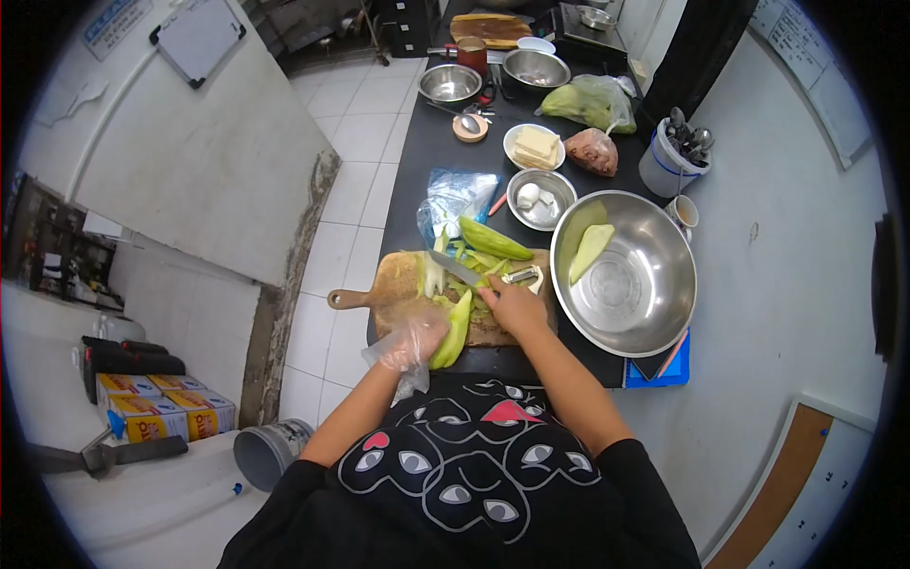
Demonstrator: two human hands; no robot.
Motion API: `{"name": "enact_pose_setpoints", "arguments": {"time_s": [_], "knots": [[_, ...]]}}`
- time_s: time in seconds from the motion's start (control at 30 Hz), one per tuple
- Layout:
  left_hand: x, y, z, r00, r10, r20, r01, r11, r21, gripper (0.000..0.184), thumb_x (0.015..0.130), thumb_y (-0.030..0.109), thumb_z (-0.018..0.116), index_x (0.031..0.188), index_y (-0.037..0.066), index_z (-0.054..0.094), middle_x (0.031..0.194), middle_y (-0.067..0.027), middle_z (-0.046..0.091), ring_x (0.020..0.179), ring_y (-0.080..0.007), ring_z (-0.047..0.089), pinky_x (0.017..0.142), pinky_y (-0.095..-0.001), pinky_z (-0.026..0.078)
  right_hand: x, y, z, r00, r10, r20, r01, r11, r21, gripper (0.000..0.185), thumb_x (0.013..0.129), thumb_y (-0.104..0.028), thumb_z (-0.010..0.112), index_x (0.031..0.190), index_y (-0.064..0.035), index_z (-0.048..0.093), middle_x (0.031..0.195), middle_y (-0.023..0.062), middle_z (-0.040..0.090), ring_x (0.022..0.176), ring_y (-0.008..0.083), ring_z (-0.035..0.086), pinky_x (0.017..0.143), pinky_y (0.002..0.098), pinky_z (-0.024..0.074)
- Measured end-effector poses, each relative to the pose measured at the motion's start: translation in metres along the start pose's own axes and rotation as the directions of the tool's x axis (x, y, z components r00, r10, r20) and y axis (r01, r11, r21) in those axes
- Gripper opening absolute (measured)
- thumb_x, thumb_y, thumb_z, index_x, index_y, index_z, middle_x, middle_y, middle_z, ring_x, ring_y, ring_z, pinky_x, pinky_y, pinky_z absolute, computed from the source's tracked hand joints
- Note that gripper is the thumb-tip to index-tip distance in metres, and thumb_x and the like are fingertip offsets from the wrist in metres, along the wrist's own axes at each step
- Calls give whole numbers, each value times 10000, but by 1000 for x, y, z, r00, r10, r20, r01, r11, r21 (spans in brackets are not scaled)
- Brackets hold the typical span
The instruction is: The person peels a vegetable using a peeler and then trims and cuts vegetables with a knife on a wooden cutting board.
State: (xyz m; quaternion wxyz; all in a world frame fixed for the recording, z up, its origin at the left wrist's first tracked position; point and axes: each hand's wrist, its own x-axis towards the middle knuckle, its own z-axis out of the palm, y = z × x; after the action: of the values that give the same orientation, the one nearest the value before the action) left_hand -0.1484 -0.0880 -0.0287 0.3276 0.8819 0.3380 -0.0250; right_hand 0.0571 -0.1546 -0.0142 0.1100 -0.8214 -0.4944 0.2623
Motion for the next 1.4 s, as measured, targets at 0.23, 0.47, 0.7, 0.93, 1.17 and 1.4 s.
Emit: {"name": "enact_pose_setpoints", "arguments": {"time_s": [0.23, 0.47, 0.7, 0.93, 1.17, 1.4], "knots": [[6, 10, -20, 877, -467, 112, 155, 54, -986, 397, 933, 255, 445, 1184, -33, 552, 1093, -130, 621, 917, -227, 634, 790, -343, 523, -41, -12, -14, 996, -73, 56, 59, 973, 222, 445, 912, -506, 469, 1237, -230, 596, 1013, 220, 652, 974, 388, 613, 841, 450, 484], [11, 12, -18, 849, -496, 183, 118, -159, -980, 339, 925, 331, 494, 1051, 30, 585, 874, -97, 622, 695, -198, 630, 559, -329, 520, -77, -11, -28, 990, -78, 114, 70, 995, 69, 446, 894, -517, 499, 1252, -264, 581, 988, 201, 650, 881, 364, 632, 740, 459, 497], [27, -31, 40, 907, -419, -27, 53, 178, -983, 365, 956, 362, 488, 1028, 26, 613, 849, -85, 635, 671, -178, 619, 561, -316, 504, -59, -4, -15, 991, -129, -43, 131, 990, 49, 470, 874, -561, 491, 1252, -294, 575, 861, 184, 667, 808, 354, 651, 685, 459, 510], [8, 8, -6, 844, -497, 203, 269, 64, -961, 363, 964, 374, 469, 1027, 44, 605, 805, -78, 629, 621, -174, 607, 520, -313, 497, -44, -20, -10, 987, -143, -73, 146, 989, 35, 500, 868, -585, 477, 1233, -264, 594, 796, 159, 677, 773, 343, 661, 677, 450, 514], [6, 8, 28, 931, -361, -59, 41, 263, -964, 396, 990, 378, 383, 1051, 35, 570, 734, -99, 597, 528, -218, 586, 433, -358, 473, -5, -13, -3, 997, -48, -62, 51, 998, 42, 489, 885, -559, 475, 1244, -247, 589, 892, 177, 682, 844, 347, 660, 738, 457, 511], [-4, 9, -8, 893, -276, 357, 238, -385, -892, 446, 959, 479, 382, 952, 70, 559, 648, -75, 522, 506, -191, 505, 455, -308, 409, -54, -20, -19, 984, -168, 63, 153, 968, 197, 427, 901, -493, 513, 1244, -251, 594, 940, 249, 639, 911, 413, 618, 786, 464, 490]]}}
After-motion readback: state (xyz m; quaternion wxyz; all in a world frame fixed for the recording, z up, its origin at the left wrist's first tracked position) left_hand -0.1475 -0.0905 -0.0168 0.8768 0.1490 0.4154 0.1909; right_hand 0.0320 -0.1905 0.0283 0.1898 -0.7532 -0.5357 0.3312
